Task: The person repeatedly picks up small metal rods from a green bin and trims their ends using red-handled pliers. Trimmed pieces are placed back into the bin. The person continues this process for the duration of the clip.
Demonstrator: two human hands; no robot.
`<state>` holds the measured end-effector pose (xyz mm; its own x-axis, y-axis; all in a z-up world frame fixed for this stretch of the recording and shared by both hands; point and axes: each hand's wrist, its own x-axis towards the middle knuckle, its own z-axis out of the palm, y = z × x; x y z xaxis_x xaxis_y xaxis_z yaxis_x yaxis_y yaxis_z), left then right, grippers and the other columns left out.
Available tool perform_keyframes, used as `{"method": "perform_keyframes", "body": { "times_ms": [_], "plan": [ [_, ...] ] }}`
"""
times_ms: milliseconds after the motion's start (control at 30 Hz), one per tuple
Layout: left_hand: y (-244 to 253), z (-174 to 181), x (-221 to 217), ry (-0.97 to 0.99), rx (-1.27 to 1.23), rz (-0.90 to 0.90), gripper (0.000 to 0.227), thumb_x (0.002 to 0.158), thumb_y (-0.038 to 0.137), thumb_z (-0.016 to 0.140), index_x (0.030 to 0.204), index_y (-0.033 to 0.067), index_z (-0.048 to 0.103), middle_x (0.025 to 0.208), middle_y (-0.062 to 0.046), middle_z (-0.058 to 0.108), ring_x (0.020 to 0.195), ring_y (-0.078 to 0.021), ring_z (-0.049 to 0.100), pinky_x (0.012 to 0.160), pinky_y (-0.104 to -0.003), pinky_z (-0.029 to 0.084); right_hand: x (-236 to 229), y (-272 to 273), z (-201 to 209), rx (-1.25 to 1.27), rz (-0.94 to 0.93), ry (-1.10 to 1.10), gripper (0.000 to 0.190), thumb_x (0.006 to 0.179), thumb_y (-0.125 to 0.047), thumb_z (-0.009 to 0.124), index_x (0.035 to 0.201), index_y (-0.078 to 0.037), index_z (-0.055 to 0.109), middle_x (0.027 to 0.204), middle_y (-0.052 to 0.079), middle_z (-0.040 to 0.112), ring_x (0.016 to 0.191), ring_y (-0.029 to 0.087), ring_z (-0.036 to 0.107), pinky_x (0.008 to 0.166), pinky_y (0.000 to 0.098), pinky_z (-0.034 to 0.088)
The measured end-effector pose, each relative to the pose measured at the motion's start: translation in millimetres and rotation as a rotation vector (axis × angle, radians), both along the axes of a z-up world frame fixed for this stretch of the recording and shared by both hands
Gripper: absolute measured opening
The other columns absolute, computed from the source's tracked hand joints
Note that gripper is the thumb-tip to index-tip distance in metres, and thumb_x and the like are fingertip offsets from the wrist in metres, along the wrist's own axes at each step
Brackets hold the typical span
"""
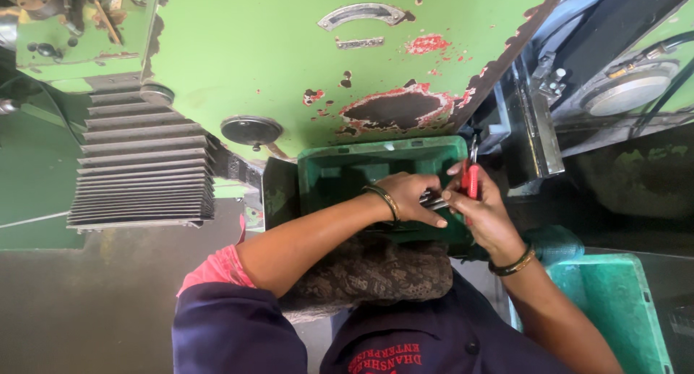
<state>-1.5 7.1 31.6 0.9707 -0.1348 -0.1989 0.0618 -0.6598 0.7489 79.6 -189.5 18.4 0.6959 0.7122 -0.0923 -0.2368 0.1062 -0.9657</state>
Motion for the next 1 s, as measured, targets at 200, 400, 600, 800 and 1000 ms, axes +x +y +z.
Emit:
{"method": "perform_keyframes", "body": {
  "times_ms": [200,400,600,800,1000],
  "plan": [
    [-4,34,-6,0.089,0.242,-0.006,0.06,0.066,0.065,0.078,0.108,0.0226,0.07,0.099,-0.008,0.077,0.097,-0.0324,0.073,0.082,-0.047,0.056,-6,5,-10,0.016,-0.006,0.162,0.039,0.088,-0.002,0.069,0.124,-0.008,0.054,0.09,0.004,0.064,0.078,0.012,0.062,0.064,0.0267,0.049],
    [2,17,0,0.028,0.241,0.0,0.054,0.07,0.064,0.077,0.104,0.0226,0.071,0.096,-0.007,0.077,0.094,-0.0318,0.072,0.08,-0.047,0.056,-4,5,-11,0.033,-0.021,0.243,0.039,0.091,-0.004,0.069,0.127,-0.007,0.055,0.095,0.003,0.063,0.08,0.012,0.063,0.061,0.0267,0.047],
    [15,-20,9,0.185,-0.506,0.136,0.039,0.08,0.04,0.083,0.098,0.0091,0.067,0.073,-0.004,0.063,0.061,-0.0179,0.062,0.055,-0.035,0.051,9,-23,-6,0.0,-0.172,0.129,0.038,0.093,-0.007,0.066,0.13,-0.008,0.054,0.103,0.004,0.066,0.085,0.013,0.064,0.07,0.0265,0.052],
    [18,-44,10,0.371,-0.625,0.243,0.035,0.085,0.03,0.08,0.103,0.0061,0.064,0.068,-0.006,0.058,0.055,-0.0161,0.057,0.046,-0.032,0.047,19,-60,-15,-0.109,-0.145,-0.297,0.042,0.097,0.003,0.069,0.135,-0.004,0.053,0.109,0.005,0.062,0.102,0.013,0.062,0.09,0.0273,0.051],
    [32,-59,23,0.235,0.18,-0.023,0.047,0.086,0.035,0.077,0.123,0.0114,0.059,0.101,-0.015,0.072,0.096,-0.0344,0.069,0.08,-0.047,0.053,18,-69,-27,-0.415,-0.129,-0.638,0.052,0.084,-0.003,0.08,0.13,-0.001,0.057,0.104,0.008,0.066,0.095,0.014,0.064,0.086,0.0305,0.054]
  ]
}}
